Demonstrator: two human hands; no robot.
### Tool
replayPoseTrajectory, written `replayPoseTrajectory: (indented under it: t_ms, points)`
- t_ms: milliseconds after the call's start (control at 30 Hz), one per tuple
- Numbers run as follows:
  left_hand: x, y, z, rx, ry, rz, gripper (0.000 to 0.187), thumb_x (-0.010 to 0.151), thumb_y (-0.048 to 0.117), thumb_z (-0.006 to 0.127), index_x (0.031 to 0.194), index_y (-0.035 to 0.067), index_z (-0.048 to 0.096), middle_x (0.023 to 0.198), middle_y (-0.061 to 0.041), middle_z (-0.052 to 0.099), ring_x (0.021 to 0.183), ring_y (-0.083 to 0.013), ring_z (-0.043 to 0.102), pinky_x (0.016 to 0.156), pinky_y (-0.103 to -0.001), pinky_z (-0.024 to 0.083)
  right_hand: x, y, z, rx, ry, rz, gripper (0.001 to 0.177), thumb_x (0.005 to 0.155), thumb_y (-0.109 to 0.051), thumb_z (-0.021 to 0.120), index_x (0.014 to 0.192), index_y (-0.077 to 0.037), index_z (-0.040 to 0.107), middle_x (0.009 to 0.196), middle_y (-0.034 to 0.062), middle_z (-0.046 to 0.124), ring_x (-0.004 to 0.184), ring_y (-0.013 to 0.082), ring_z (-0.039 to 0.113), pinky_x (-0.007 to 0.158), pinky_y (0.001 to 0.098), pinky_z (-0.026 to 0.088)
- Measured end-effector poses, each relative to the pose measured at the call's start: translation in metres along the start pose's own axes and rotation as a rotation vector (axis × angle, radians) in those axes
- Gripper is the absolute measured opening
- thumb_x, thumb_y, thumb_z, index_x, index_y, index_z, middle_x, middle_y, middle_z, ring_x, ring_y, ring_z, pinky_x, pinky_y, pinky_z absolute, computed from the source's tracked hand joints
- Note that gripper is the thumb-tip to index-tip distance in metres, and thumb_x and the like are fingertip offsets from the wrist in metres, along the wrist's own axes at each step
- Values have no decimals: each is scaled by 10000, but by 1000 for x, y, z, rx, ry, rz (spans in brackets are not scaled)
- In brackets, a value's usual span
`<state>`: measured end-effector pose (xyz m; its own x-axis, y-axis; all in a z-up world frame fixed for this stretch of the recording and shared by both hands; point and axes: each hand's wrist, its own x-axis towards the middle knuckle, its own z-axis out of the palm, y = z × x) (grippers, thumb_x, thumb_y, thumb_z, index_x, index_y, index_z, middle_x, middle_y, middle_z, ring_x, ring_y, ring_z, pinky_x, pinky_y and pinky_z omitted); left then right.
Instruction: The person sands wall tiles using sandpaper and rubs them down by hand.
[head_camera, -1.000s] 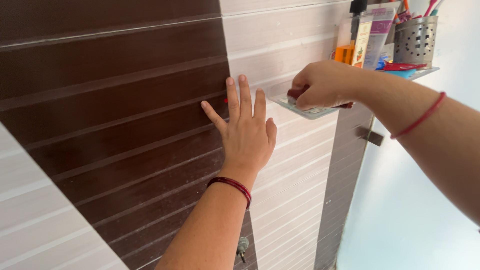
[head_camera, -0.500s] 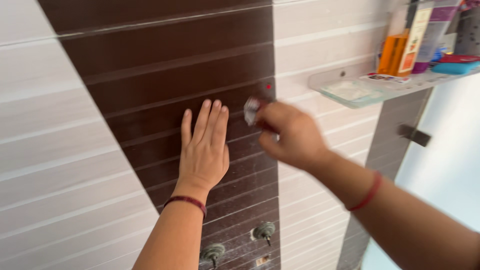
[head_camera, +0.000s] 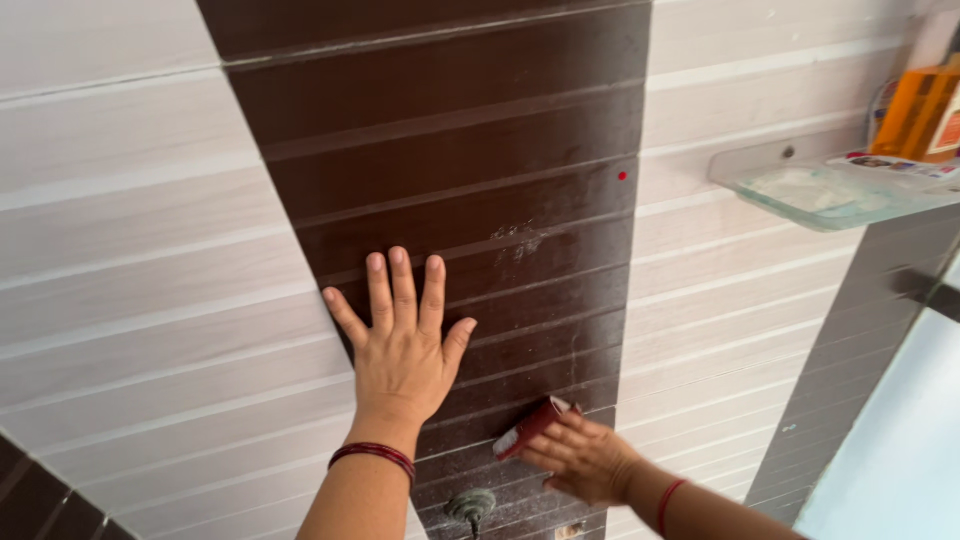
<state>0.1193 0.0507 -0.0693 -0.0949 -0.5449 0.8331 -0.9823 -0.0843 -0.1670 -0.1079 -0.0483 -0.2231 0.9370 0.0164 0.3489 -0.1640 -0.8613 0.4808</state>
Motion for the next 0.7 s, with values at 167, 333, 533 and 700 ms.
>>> replayPoseTrajectory:
  t_ms: [167,333,533,700]
  points:
    - [-25,-2,21,74,-44,-28,700,1037,539,332,1622,176,203,1703,-138,87,1567,-310,-53,1184,-686,-106,72,78,-87,-216,456,488,605,937,-501,573,1413,-135,501,1297,173,563,1241,412,496,1126,671,302]
    - [-82,-11,50,26,-68,-99,714,1047,446,336,1622,46,196,1710,-161,70,1575,-304,-20,1222,-630,-95,131,104,-143,-151,695,546,662,1081,-562,480,1564,-115,406,1600,214,375,1508,450,272,1222,663,184]
    - [-108,-6,56,-100,6,-121,772,920,320,426,1582,-7,199,1674,-202,90,1559,-338,10,1196,-646,-92,72,-16,-35,-3,-86,153,720,1021,-612,249,1580,-161,283,1514,130,460,1422,347,394,1195,660,178]
    - [-124,-9,41,-108,-129,-106,834,807,212,472,1583,20,235,1675,-178,153,1561,-323,37,1215,-630,-62,61,-5,-36,-58,-356,16,660,1069,-576,310,1616,-208,276,1445,140,536,1297,377,520,1151,681,217]
